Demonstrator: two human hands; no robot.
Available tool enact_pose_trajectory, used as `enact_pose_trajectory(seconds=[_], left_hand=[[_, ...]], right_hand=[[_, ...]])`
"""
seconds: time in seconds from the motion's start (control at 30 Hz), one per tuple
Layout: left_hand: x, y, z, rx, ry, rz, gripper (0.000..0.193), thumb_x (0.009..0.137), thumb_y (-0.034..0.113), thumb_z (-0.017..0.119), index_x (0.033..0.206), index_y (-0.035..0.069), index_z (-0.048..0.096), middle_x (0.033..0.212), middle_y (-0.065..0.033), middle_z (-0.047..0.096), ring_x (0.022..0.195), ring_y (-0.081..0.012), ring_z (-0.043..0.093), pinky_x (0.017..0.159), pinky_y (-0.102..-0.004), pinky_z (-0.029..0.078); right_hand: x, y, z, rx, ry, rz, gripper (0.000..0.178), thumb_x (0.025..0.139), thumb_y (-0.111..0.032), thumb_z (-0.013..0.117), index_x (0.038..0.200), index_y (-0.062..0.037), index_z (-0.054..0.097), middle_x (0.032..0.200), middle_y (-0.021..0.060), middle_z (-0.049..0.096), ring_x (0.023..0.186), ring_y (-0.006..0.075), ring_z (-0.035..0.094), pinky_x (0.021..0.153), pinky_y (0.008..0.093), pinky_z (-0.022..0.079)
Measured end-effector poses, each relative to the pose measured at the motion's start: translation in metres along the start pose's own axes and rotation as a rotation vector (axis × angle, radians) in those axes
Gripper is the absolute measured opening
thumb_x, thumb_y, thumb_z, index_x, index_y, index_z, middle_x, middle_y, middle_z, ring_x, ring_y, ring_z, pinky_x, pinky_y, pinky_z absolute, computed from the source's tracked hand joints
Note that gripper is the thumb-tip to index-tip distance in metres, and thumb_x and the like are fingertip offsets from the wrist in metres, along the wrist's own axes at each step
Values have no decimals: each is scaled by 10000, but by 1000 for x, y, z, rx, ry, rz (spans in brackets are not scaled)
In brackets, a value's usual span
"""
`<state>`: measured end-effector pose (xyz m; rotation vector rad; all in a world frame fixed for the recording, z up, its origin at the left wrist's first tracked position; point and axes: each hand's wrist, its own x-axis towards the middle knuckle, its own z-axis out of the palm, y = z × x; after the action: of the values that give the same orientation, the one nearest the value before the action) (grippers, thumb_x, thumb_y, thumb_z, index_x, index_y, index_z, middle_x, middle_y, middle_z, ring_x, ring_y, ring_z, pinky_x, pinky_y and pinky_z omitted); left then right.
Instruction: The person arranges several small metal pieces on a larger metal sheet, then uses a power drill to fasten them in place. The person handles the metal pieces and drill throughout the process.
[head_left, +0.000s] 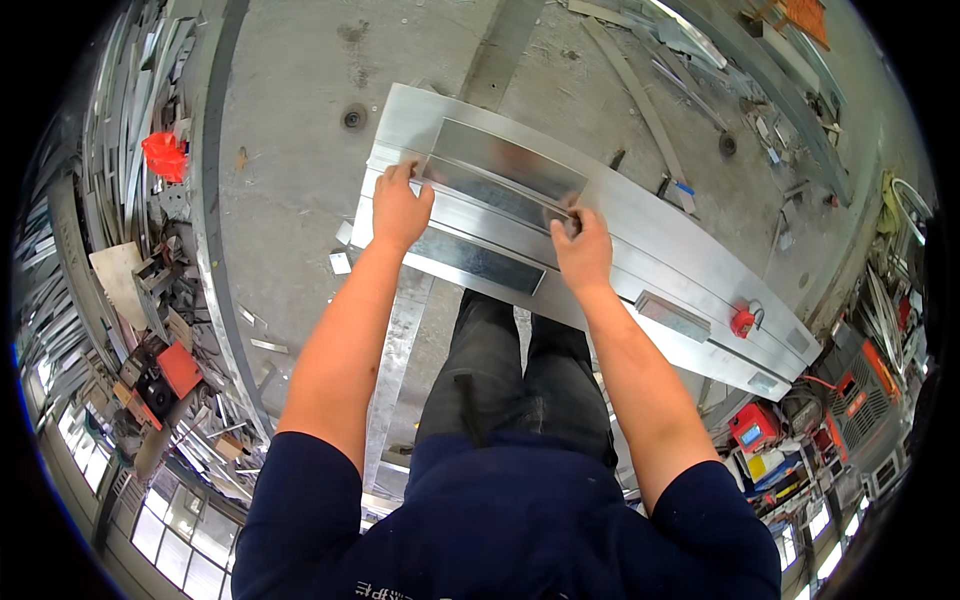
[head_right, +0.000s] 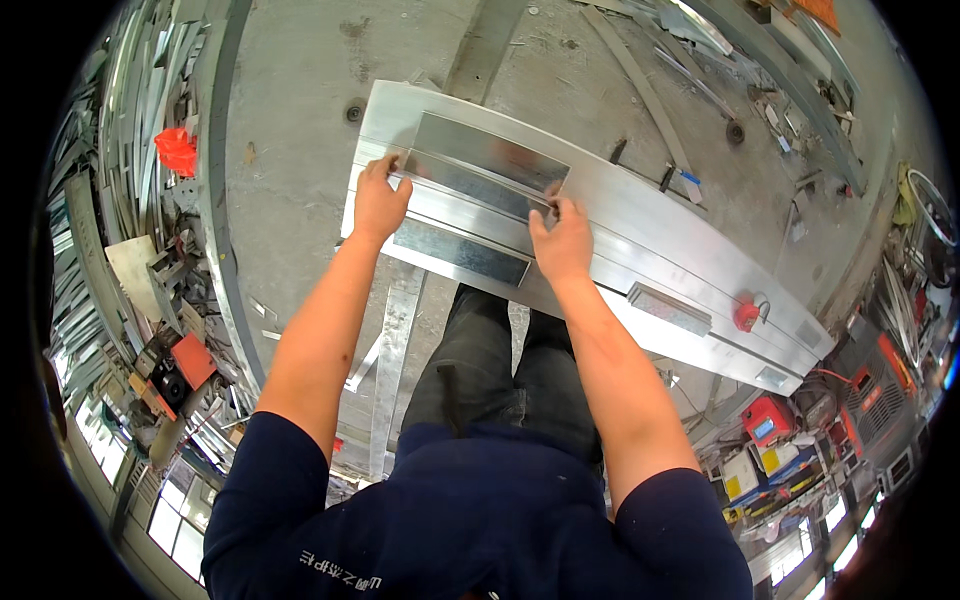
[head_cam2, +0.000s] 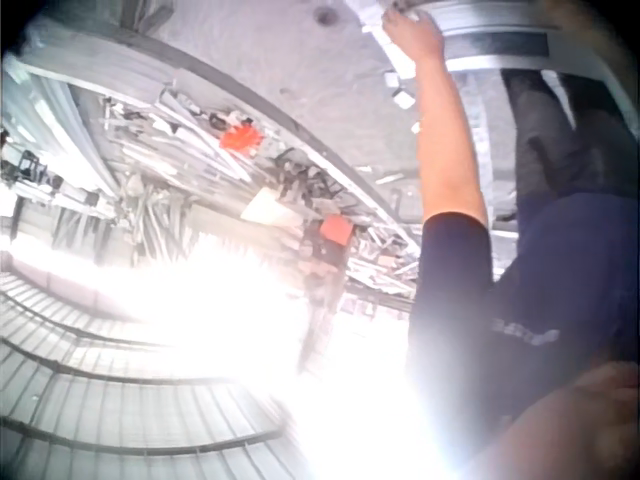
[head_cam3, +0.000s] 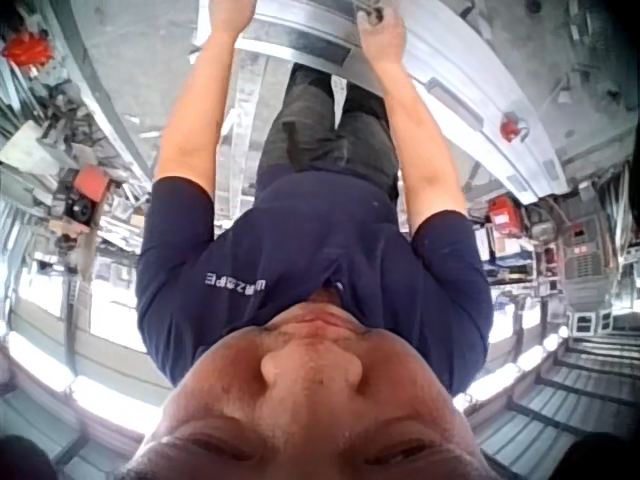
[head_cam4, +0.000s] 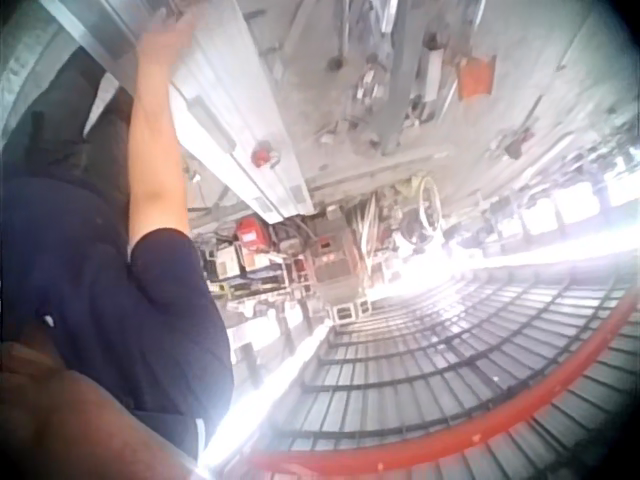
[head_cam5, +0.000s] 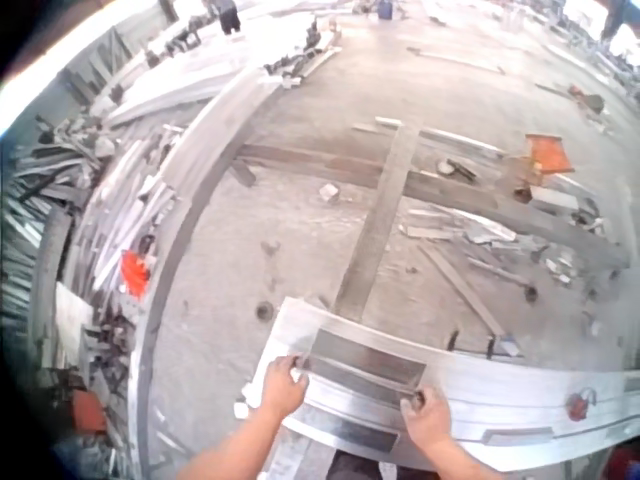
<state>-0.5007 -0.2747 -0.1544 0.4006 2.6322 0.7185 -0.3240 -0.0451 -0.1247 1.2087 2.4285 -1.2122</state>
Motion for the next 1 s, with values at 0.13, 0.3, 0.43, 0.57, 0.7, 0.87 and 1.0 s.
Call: enact_pose_trajectory(seconds=[0.13,0.3,0.43,0.57,0.7,0.87,1.0], left_hand=[[14,7,7,67,-45,-2,349,767,122,631,1091,-7,651,1039,-184,630,1022,-337,571,921,-417,460],[12,-8,11,-93,-69,12,305,747,106,615,1031,3,655,1038,-171,634,1009,-348,570,920,-433,444],[13,-10,9,-182,-69,-21,292,731,75,597,1000,-16,667,1020,-191,648,971,-353,605,890,-427,474],[15,-9,7,-138,-124,-61,322,752,48,591,1053,-52,652,1072,-199,640,1005,-314,622,906,-374,486],[16,-5,3,-131,-156,-83,345,769,48,591,1093,-60,640,1098,-192,640,1018,-290,627,919,-351,484],[16,-8,0,-190,-172,-104,346,790,22,562,1121,-59,627,1112,-180,646,1033,-270,626,928,-339,479],[16,-5,0,-220,-176,-155,351,793,6,549,1131,-57,624,1098,-173,656,1029,-257,628,926,-328,480]], right_hand=[[-5,37,16,239,22,338,239,820,-163,673,990,4,686,857,121,671,777,244,626,737,349,495],[-11,16,15,454,80,464,222,842,-167,638,952,5,726,900,125,697,832,247,653,772,345,499],[-8,39,32,430,174,400,230,851,-154,633,988,0,733,925,130,717,873,241,670,788,333,501],[-6,38,28,503,146,463,214,859,-135,634,990,-1,737,940,130,723,895,225,669,804,321,497],[-6,40,28,535,121,459,200,864,-127,635,982,-3,738,958,134,721,905,219,662,808,322,493],[-4,50,36,511,126,418,209,858,-137,634,977,1,738,957,138,720,908,231,666,809,329,492],[-4,42,31,530,120,465,215,854,-146,636,977,-3,739,961,138,720,907,232,668,808,331,493]])
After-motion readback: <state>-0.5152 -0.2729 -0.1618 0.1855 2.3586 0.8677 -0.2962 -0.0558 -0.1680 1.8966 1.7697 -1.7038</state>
